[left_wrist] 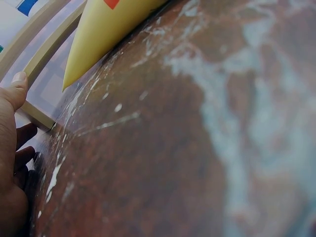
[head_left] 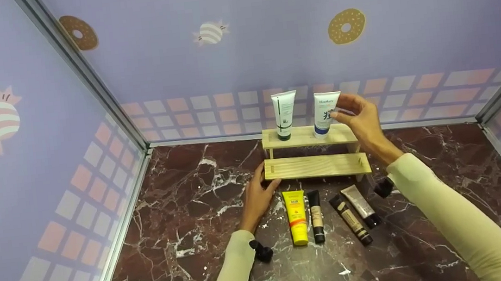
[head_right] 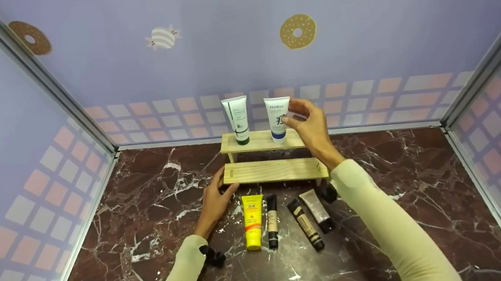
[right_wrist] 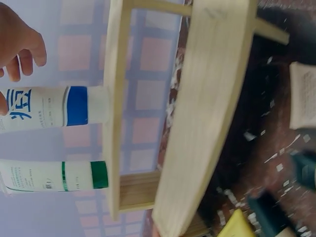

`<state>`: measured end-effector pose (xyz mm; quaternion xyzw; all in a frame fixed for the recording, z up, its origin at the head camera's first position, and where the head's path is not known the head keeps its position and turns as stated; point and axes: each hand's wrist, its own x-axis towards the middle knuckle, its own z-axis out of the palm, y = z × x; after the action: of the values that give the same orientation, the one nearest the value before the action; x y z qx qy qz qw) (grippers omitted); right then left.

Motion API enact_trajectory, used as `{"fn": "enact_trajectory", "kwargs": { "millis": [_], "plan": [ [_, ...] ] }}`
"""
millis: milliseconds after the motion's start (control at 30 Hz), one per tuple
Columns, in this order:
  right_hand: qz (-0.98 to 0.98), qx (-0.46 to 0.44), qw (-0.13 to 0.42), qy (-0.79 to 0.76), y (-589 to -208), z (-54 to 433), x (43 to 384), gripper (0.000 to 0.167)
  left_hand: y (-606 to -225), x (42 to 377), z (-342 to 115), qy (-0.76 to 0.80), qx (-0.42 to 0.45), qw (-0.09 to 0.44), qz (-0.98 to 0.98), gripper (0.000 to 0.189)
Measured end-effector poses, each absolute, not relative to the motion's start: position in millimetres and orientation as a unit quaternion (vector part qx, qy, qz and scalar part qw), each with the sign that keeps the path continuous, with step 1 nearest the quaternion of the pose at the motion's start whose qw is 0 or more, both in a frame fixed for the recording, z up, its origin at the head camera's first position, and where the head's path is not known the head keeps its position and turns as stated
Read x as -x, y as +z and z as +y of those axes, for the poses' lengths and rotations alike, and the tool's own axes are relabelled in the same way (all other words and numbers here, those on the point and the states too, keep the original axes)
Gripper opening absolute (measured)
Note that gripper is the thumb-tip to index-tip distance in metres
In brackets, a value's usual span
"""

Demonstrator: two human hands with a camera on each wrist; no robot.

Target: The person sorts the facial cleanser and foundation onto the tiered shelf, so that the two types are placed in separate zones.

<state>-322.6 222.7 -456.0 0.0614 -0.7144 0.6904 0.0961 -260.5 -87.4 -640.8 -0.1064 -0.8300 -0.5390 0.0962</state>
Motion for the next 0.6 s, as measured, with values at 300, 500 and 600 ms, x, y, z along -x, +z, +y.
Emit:
{"fn": "enact_trajectory", "kwargs": {
  "millis": [300,500,600],
  "plan": [
    [-0.761,-0.047,0.083,0.641,-466,239,302,0.058,-641,260,-87,-0.544,0.100,0.090,-0.828,0.081],
    [-0.764,-0.044,0.085,0.638,-474,243,289,0.055,-641,260,-87,-0.540,0.100,0.087,-0.831,0.082],
    [-0.764,-0.045,0.086,0.638,-478,244,285,0.053,-642,260,-87,-0.541,0.101,0.086,-0.831,0.082]
  ]
}}
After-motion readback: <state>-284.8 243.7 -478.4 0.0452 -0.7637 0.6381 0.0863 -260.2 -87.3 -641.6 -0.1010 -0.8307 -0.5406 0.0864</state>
